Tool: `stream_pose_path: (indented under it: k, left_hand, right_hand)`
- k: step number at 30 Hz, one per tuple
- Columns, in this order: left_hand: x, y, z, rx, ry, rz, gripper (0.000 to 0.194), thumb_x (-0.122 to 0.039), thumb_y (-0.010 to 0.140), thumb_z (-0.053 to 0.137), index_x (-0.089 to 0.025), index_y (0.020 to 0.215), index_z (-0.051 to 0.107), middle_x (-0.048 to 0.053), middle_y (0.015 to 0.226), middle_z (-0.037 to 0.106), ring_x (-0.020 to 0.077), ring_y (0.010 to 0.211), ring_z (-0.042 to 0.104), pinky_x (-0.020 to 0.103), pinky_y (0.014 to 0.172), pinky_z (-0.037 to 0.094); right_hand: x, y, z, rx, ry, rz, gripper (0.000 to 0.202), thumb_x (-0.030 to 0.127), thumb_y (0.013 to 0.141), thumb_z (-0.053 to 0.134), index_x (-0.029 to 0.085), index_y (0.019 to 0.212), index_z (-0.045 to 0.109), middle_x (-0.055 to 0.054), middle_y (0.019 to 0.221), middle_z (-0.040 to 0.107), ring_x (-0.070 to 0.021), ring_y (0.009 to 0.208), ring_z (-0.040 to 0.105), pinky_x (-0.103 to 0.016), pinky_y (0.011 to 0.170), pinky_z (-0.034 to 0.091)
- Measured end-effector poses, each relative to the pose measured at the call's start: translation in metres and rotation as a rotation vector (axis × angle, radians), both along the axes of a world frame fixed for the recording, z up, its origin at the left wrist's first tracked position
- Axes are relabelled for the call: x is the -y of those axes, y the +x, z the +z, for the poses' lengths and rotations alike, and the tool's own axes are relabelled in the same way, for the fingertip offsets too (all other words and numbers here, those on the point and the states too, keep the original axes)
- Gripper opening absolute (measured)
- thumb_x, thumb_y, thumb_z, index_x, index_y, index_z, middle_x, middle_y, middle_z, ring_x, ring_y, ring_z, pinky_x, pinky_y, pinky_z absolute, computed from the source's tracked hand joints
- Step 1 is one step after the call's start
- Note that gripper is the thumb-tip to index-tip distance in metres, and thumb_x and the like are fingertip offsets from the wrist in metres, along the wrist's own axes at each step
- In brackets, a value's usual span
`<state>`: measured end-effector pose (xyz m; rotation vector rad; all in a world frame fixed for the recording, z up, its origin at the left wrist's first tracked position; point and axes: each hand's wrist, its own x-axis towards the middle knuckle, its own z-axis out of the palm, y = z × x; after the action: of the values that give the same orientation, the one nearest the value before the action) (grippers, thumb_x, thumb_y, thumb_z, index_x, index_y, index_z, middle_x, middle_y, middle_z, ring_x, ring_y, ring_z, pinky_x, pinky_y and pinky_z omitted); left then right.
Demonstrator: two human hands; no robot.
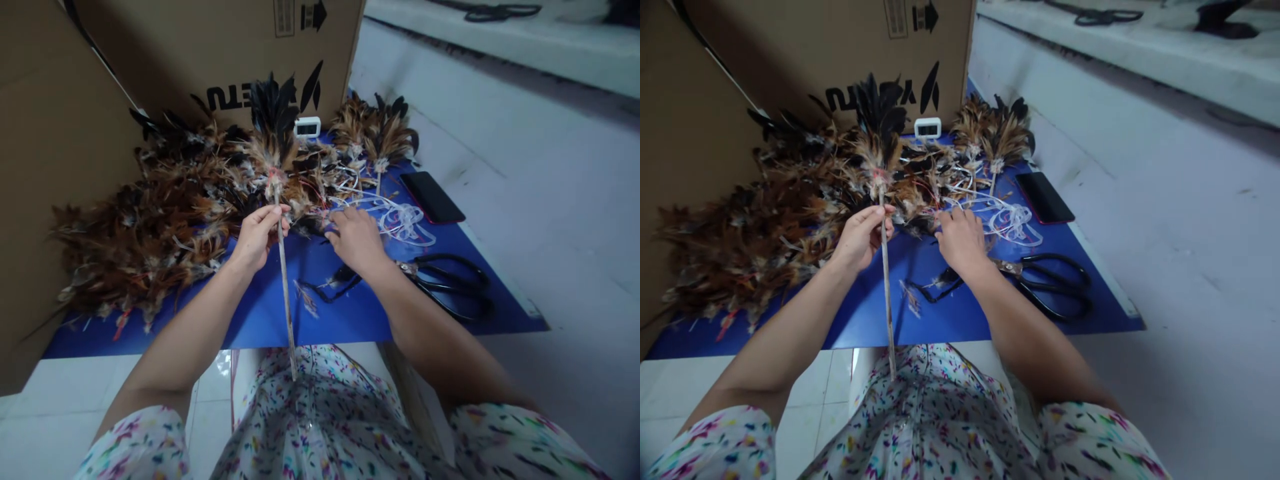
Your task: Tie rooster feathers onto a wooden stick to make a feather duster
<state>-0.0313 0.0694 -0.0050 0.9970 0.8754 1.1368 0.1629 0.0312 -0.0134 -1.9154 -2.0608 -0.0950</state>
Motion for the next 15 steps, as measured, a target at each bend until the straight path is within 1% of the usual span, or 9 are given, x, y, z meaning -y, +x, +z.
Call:
stream_pose_path:
  k: [3,6,8,10,13,15]
  left_hand:
    - [0.0001,0.0002,-0.0011,-0.003,-0.006,-0.011,0.024,-0.034,0.074,0.073,-0.015,0.088,0.069,-0.002,0.061,0.06,0.0062,0.052,0.054,0.017,0.05,0.042]
    - [0.0007,0.0008,-0.0022,-0.006,-0.017,-0.01,0.026,-0.035,0.073,0.074,-0.015,0.088,0.069,-0.002,0.061,0.061,0.0061,0.052,0.054,0.017,0.049,0.041]
    - [0.0011,0.0011,-0.0026,-0.011,-0.014,-0.005,0.028,-0.037,0.073,0.075,-0.015,0.088,0.069,-0.002,0.061,0.061,0.0059,0.051,0.054,0.017,0.048,0.04]
    - [0.0016,0.0012,-0.0026,-0.014,-0.011,0.001,0.029,-0.038,0.072,0.075,-0.015,0.088,0.069,-0.002,0.062,0.061,0.0058,0.051,0.054,0.017,0.048,0.04]
    - [0.0017,0.0007,-0.0021,-0.017,-0.011,0.007,0.03,-0.039,0.071,0.076,-0.015,0.087,0.069,-0.002,0.061,0.061,0.0058,0.051,0.055,0.017,0.047,0.04]
    - [0.001,0.0001,-0.002,-0.013,-0.01,0.007,0.032,-0.039,0.069,0.077,-0.015,0.087,0.068,-0.002,0.061,0.061,0.0058,0.051,0.054,0.017,0.048,0.04]
  right_hand:
    - [0.0008,0.0003,-0.0017,0.122,-0.071,-0.03,0.022,0.022,0.09,0.054,0.015,0.104,0.07,-0.016,0.111,0.065,-0.033,0.105,0.056,-0.042,0.082,0.041]
    - [-0.0006,0.0013,-0.0016,0.096,-0.036,-0.038,0.022,0.02,0.091,0.049,0.014,0.098,0.069,-0.016,0.107,0.067,-0.0326,0.103,0.057,-0.042,0.082,0.041]
    - [-0.0029,0.003,-0.0012,-0.018,0.026,-0.013,0.02,0.019,0.089,0.049,0.014,0.094,0.068,-0.016,0.104,0.068,-0.0306,0.099,0.058,-0.042,0.083,0.042]
    - [-0.0052,0.0047,-0.0001,-0.214,0.089,0.041,0.016,0.018,0.088,0.05,0.015,0.088,0.066,-0.014,0.098,0.069,-0.0267,0.094,0.06,-0.039,0.083,0.044]
    - [-0.007,0.0065,0.0028,-0.512,0.179,0.088,0.01,0.021,0.086,0.052,0.019,0.083,0.061,-0.008,0.088,0.069,-0.0213,0.084,0.062,-0.036,0.081,0.047]
    - [-0.0081,0.008,0.0051,-0.682,0.189,0.085,0.008,0.026,0.086,0.054,0.021,0.084,0.059,-0.004,0.08,0.068,-0.0182,0.074,0.062,-0.033,0.075,0.048]
